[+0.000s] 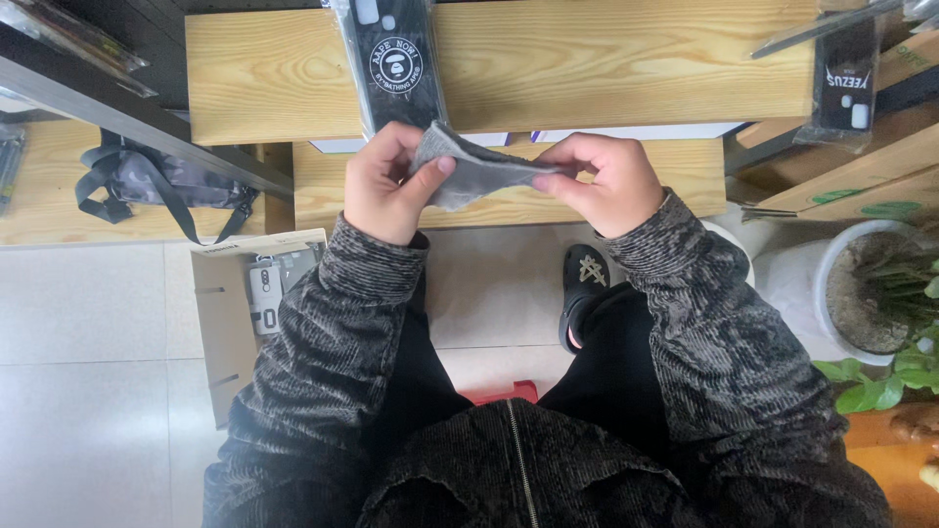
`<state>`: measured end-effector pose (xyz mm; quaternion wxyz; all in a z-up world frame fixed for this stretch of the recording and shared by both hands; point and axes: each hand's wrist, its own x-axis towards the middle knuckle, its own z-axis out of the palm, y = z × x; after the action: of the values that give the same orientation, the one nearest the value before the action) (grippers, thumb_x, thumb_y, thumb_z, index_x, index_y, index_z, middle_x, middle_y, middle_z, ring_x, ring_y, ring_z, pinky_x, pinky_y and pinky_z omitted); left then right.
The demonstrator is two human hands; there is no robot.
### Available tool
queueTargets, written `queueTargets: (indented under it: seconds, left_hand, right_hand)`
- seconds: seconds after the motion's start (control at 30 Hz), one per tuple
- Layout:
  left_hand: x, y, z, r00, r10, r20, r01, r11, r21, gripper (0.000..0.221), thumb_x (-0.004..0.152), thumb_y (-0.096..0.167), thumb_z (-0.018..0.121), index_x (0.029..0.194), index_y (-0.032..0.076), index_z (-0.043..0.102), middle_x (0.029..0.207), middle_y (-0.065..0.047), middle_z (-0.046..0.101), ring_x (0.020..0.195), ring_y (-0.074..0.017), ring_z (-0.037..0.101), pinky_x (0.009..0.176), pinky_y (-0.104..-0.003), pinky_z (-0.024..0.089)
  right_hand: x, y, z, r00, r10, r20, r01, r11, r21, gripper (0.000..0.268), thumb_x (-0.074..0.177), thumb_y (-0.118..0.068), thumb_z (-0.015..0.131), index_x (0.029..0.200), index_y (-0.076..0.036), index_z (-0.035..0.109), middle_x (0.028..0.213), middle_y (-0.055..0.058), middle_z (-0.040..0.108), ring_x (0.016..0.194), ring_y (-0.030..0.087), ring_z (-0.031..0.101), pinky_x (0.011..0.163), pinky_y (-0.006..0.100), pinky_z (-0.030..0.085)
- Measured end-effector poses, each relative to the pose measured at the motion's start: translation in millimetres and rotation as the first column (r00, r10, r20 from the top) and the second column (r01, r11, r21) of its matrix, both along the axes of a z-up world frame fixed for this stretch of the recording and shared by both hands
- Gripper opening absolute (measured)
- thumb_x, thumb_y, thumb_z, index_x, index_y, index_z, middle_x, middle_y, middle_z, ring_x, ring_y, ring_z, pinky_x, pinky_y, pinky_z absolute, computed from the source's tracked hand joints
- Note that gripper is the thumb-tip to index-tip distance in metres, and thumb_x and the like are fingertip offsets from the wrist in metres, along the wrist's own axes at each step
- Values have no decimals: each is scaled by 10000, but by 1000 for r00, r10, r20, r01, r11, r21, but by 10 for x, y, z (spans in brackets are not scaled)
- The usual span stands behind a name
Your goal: The person washes a gray cloth in a bowl of water, wrings it out, and uses the cloth to wipe a phone case before placing it into a plastic sleeve.
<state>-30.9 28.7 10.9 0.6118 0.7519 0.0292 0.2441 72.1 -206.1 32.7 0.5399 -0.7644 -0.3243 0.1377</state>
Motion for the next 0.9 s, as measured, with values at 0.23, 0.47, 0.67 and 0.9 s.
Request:
queueTargets:
  seconds: [0.23,0.47,0.67,0.9]
  left_hand:
    - [18,53,-200,974,-180,137,204,960,-192,205,822,-16,793,945,-4,629,783,-126,702,748,-130,661,709,-269,549]
    - [19,-81,-149,962,-227,155,263,921,-287,239,810,-25,792,888,12,569,847,-144,726,795,-123,696,700,-252,556]
    - [58,-148,-125,970,-156,186,204,939,-276,277,808,-35,802,846,27,534,834,-140,703,758,-126,695,676,-226,556]
    - [87,-272,-125,970,-116,214,176,941,-290,328,779,-47,828,831,31,513,814,-138,691,721,-130,688,649,-230,562]
  right_hand:
    - [57,-26,-60,999,36,40,-45,960,275,149,787,74,734,929,65,688,850,158,651,795,182,620,716,271,525]
    - [-29,2,-85,995,39,-93,-9,954,301,258,791,93,700,1042,46,659,925,147,671,870,150,640,754,267,558]
    - [-77,20,5,983,165,-79,-137,949,285,268,784,158,679,1017,24,673,1027,194,664,973,244,654,800,354,582]
    - [-118,17,6,965,261,8,-254,933,253,334,758,-27,818,1056,-4,669,1156,169,589,1002,205,624,826,333,580]
